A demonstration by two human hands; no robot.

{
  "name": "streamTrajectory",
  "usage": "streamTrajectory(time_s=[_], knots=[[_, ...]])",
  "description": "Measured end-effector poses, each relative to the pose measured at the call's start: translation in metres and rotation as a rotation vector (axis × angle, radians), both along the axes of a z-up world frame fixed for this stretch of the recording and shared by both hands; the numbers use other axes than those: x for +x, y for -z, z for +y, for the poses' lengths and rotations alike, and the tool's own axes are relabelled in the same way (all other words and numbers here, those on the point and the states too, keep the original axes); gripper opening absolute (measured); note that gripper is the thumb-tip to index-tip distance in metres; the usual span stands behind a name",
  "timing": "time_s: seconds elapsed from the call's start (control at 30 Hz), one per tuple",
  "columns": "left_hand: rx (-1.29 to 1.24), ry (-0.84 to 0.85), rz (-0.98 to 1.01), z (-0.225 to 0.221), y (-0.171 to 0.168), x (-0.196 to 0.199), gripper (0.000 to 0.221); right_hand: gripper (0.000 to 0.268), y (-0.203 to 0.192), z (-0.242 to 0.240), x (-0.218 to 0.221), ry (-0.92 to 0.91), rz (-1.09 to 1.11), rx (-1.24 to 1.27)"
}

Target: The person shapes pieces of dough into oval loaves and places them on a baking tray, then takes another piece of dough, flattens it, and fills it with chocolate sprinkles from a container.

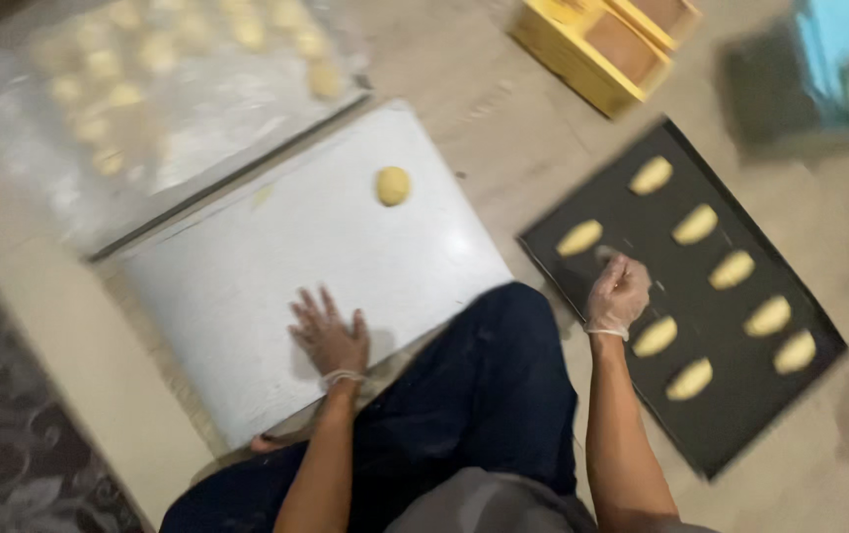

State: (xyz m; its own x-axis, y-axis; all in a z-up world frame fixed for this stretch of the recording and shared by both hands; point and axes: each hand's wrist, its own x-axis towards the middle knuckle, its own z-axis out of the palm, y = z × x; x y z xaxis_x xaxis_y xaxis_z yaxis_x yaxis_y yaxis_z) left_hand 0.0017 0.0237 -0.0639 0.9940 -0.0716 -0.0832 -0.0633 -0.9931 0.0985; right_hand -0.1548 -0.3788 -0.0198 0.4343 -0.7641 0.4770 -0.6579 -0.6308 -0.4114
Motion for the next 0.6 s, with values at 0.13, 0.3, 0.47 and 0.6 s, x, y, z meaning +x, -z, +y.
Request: streamTrajectory(time_s=[0.13,0.3,0.47,0.6], knots=[[-0.009,0.031,0.049,-0.003,-0.01,-0.002,0.085,0.023,-0.006,0.044,0.136,-0.331,-0.128,0.583],[-0.141,0.013,0.119,-0.005,-0.015,0.002,0.083,0.067,-0.004,0.102,0.286,-0.452,0.344,0.754],[-0.093,0.042,0.281,-0.006,-0.022,0.001,0.081,0.064,-0.017,0.161,0.32,-0.501,0.698,0.521],[-0.107,0.05,0.317,-0.005,-0.029,0.005,0.079,0.06,-0.036,0.186,0.281,-0.72,0.742,0.704]])
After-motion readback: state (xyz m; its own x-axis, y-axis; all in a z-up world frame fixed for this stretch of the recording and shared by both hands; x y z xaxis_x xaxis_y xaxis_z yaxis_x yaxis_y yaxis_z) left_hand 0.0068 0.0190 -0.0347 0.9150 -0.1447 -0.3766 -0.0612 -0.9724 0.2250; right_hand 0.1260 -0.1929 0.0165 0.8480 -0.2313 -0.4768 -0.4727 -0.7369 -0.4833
